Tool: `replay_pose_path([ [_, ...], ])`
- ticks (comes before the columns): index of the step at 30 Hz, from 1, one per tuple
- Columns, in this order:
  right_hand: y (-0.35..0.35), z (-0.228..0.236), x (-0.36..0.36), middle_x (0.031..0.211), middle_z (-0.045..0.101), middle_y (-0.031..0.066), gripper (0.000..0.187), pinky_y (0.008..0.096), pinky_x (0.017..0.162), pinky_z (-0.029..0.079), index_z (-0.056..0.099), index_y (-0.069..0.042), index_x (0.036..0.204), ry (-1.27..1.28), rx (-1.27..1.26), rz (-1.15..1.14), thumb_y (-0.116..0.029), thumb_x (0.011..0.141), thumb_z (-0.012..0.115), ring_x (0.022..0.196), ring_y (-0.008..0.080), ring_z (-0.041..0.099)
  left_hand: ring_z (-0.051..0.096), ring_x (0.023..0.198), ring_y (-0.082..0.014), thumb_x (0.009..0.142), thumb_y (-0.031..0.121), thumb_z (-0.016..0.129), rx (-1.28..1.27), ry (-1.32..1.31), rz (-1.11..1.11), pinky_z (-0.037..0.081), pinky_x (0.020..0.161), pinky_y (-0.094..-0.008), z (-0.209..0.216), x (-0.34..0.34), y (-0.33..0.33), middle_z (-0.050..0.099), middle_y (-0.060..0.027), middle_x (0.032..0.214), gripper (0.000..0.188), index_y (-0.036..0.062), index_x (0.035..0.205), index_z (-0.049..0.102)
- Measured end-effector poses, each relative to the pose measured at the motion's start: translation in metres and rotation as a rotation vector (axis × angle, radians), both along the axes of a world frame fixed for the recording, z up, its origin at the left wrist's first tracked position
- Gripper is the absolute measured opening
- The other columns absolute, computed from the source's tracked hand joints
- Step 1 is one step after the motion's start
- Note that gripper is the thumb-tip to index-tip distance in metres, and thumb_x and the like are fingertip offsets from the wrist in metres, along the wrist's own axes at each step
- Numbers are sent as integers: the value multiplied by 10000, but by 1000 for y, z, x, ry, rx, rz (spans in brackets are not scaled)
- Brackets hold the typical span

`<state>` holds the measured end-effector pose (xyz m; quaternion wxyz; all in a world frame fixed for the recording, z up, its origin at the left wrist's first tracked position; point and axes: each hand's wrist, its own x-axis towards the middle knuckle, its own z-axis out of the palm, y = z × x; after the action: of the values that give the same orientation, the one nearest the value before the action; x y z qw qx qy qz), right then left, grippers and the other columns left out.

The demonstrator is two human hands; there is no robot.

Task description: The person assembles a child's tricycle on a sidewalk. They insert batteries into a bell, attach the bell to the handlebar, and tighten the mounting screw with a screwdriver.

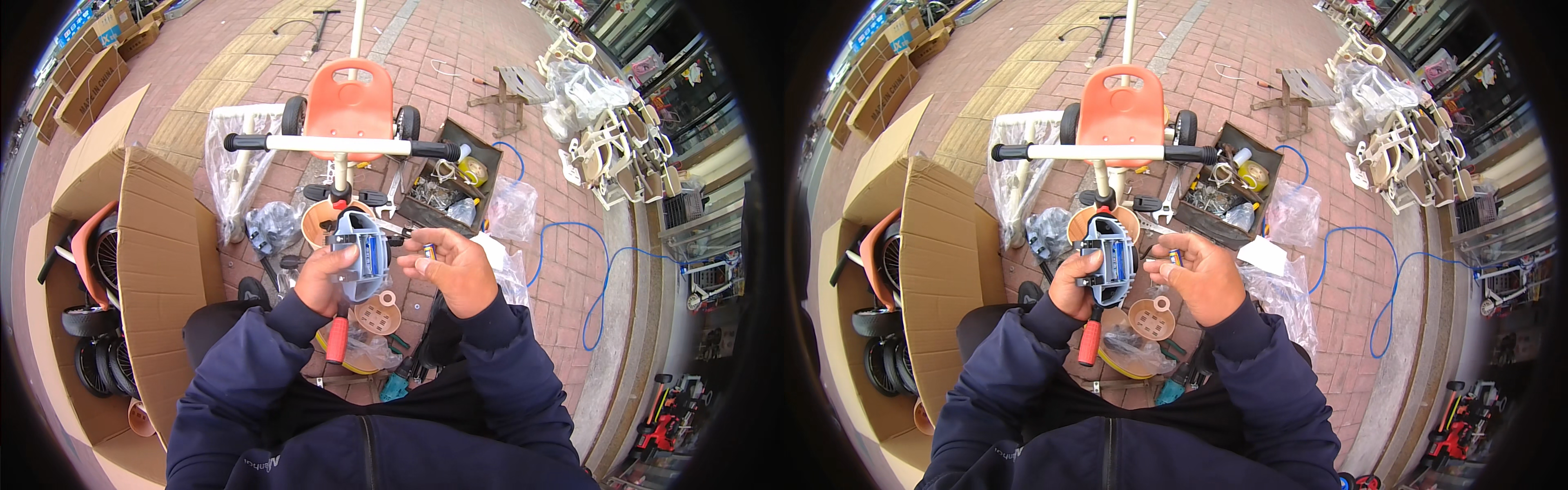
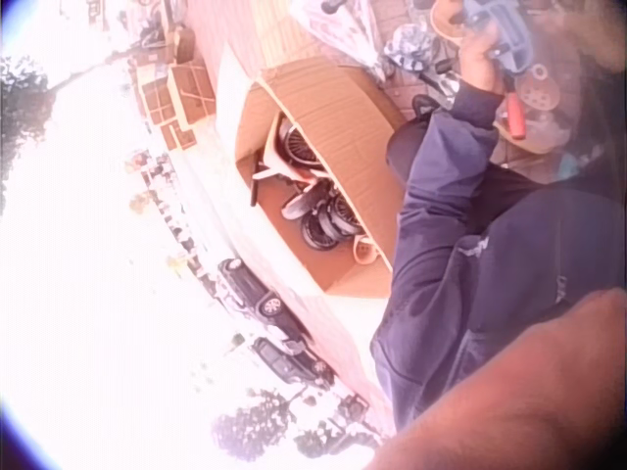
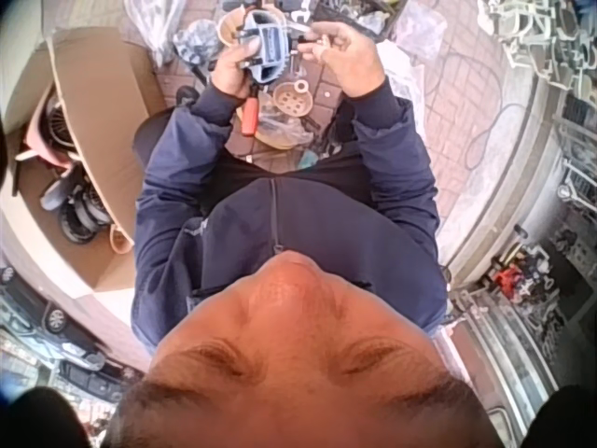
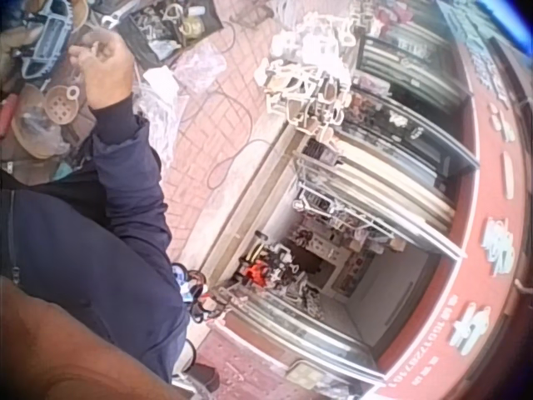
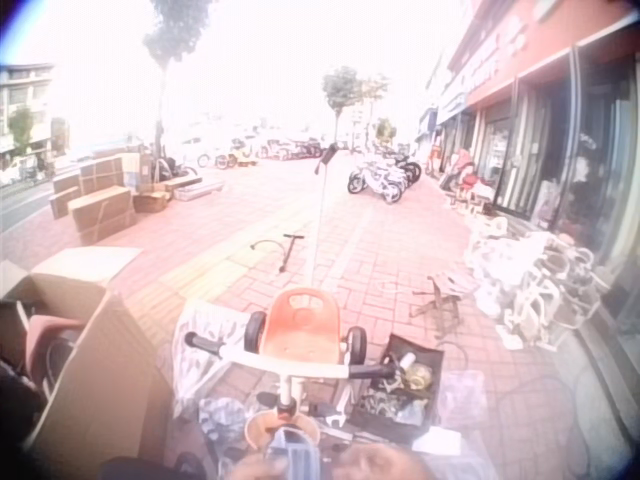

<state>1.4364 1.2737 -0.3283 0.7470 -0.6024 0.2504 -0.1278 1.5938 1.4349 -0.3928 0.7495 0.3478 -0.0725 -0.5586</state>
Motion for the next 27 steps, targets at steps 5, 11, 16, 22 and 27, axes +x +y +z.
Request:
replay_pose_path([
  [5,4,10,3,1096,699,164,349,357,864,579,610,63,1263,117,-249,74,-45,933,643,1011,238,704,716,881,-199,915,296,728,28,1,-24,576,799,-352,-2,-2,-1,734,-97,1019,401,1,1180,667],
  [11,19,10,4,1040,705,167,224,365,790,558,699,18,1085,23,-962,23,15,873,626,860,291,712,716,860,-198,958,265,674,95,42,-20,587,771,-346,-11,-12,-5,727,-94,1014,348,7,1191,655],
  [16,24,2,11,990,702,162,212,345,724,560,710,14,1052,-73,-1041,113,34,854,637,813,281,712,719,876,-199,973,279,654,160,73,-76,592,791,-348,-19,-20,-5,725,-94,1025,350,4,1190,648],
  [22,1,2,4,904,704,116,183,269,666,535,712,31,1046,-35,-946,-92,31,898,603,733,163,683,719,933,-226,963,283,646,4,184,-5,579,846,-365,-12,-10,-4,731,-102,1073,371,23,1228,637],
  [27,-54,-43,2,843,731,85,201,285,666,540,717,26,1068,189,-826,-172,-80,936,609,709,137,683,713,963,-220,967,272,627,-48,93,164,580,857,-359,0,12,2,725,-96,1100,385,28,1265,623],
])
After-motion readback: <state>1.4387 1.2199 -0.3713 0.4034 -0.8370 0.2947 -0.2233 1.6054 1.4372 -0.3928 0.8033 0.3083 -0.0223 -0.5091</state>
